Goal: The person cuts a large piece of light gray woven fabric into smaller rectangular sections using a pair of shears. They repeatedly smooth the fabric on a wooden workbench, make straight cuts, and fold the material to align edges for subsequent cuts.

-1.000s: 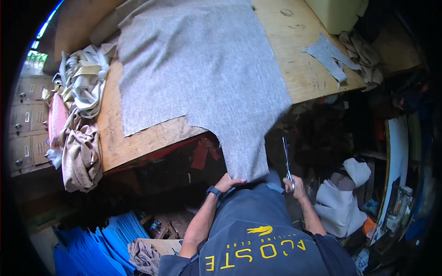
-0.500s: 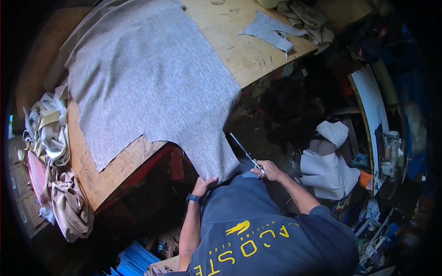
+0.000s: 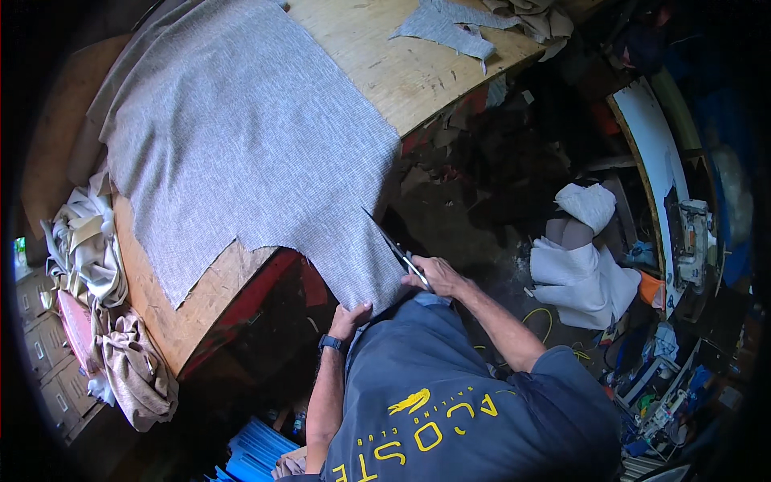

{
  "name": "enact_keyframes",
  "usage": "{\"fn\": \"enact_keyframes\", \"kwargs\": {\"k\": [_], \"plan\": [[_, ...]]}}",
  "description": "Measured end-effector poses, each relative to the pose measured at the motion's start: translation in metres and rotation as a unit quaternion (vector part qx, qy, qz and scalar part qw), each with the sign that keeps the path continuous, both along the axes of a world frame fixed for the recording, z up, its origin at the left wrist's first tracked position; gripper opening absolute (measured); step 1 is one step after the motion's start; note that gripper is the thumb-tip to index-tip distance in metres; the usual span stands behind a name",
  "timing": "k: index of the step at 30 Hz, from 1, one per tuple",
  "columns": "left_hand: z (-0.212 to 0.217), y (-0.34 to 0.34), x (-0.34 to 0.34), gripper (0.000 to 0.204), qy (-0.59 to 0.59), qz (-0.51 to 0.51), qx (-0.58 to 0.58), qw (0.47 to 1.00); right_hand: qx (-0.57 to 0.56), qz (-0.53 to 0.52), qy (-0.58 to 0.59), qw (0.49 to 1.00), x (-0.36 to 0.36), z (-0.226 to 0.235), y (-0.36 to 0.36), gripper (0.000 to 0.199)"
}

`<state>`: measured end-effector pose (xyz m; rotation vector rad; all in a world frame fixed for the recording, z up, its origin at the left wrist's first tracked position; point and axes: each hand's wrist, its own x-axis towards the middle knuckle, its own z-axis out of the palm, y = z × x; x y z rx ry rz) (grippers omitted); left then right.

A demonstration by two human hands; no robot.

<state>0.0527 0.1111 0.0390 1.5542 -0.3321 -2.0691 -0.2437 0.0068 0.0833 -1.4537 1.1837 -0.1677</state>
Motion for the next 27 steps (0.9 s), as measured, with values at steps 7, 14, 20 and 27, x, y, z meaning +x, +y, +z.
{"fn": "enact_keyframes", "kwargs": {"k": [7, 14, 20, 27], "plan": [[0.007, -0.002, -0.012, 0.046, -0.035, 0.022, -0.042, 0.998, -0.026, -0.024, 0.031, 0.999, 0.023, 0.003, -0.012, 0.076], [0.004, -0.001, -0.011, 0.05, -0.039, 0.011, -0.038, 0.998, -0.011, -0.045, 0.008, 0.999, 0.026, 0.001, -0.009, 0.072], [0.02, -0.009, -0.016, 0.048, -0.038, 0.009, -0.033, 0.999, -0.103, -0.056, 0.017, 0.993, 0.028, 0.002, -0.011, 0.051], [-0.004, 0.0, -0.003, 0.06, -0.024, -0.015, -0.014, 1.0, -0.008, -0.111, -0.035, 0.993, 0.034, 0.019, -0.013, 0.046]]}}
